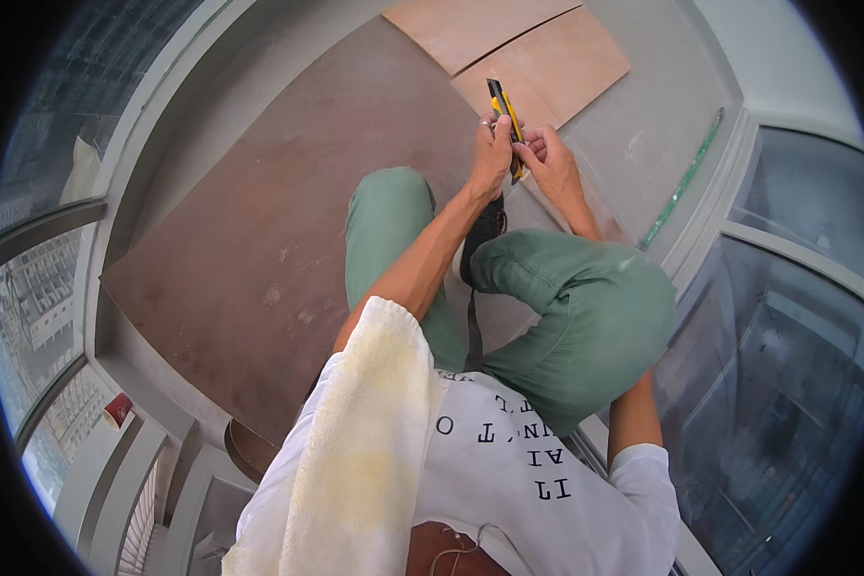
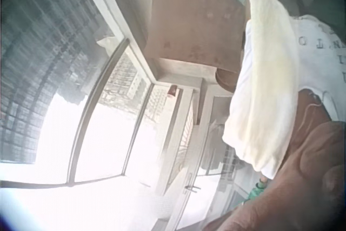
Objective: The person marks a large sheet of pink material with a pencil and then uses a utility knife to cut it into smaller rectangular pieces. The person kneels on the floor, aligns the material, and makes precise cuts along marked lines.
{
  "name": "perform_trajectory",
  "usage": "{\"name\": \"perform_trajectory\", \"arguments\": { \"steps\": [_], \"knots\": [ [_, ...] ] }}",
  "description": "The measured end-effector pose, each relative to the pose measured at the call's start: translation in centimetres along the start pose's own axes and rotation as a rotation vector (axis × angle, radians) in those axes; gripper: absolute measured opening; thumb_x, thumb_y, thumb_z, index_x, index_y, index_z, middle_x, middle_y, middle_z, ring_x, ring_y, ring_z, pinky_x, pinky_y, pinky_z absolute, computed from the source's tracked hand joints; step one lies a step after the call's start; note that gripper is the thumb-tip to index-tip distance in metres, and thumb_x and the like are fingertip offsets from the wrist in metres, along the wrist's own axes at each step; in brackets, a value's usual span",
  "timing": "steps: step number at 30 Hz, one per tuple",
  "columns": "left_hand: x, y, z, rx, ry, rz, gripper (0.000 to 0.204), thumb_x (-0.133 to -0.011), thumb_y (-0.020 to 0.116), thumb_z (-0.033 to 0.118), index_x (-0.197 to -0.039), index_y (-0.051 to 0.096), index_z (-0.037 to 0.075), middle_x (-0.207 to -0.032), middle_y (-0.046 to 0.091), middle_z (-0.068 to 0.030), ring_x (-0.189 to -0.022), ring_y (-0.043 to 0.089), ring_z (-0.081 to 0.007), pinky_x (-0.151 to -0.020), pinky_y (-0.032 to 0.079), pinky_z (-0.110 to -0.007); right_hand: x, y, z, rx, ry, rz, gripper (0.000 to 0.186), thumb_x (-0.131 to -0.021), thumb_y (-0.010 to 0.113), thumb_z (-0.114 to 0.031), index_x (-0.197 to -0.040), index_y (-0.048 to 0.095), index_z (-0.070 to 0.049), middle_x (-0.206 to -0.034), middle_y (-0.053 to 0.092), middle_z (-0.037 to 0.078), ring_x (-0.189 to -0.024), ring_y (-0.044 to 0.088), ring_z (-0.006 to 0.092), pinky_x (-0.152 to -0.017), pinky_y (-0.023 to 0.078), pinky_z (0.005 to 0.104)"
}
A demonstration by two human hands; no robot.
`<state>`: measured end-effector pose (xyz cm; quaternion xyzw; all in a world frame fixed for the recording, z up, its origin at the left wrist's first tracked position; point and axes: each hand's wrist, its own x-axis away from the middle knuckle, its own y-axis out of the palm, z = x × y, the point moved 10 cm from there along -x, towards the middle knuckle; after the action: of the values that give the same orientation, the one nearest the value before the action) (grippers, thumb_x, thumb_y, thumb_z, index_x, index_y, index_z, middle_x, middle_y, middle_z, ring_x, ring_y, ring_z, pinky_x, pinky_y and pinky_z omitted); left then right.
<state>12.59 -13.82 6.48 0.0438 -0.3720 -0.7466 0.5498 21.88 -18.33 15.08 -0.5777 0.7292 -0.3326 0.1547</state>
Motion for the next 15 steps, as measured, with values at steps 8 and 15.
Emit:
{"name": "perform_trajectory", "arguments": {
  "steps": [8,15],
  "knots": [
    [-1.8,-4.5,3.9,0.017,-0.028,-0.004,0.048,-0.1,0.061,0.036,-0.132,0.047,0.003,-0.119,0.061,-0.0111,-0.109,0.059,-0.0213,-0.081,0.054,-0.041,-4.5,3.4,-3.1,0.029,-0.228,-0.079,0.023,-0.092,0.066,-0.017,-0.105,0.06,0.001,-0.094,0.066,0.019,-0.084,0.066,0.0332,-0.074,0.052,0.042],
    [-2.8,-7.9,5.9,-0.038,0.041,0.149,0.052,-0.102,0.055,0.045,-0.135,0.048,0.006,-0.102,0.057,-0.0036,-0.09,0.054,-0.0129,-0.079,0.047,-0.027,-5.1,7.7,-5.8,-0.002,-0.41,-0.092,0.023,-0.09,0.067,-0.004,-0.111,0.059,-0.001,-0.098,0.062,0.017,-0.086,0.064,0.0282,-0.077,0.051,0.037]
  ]
}}
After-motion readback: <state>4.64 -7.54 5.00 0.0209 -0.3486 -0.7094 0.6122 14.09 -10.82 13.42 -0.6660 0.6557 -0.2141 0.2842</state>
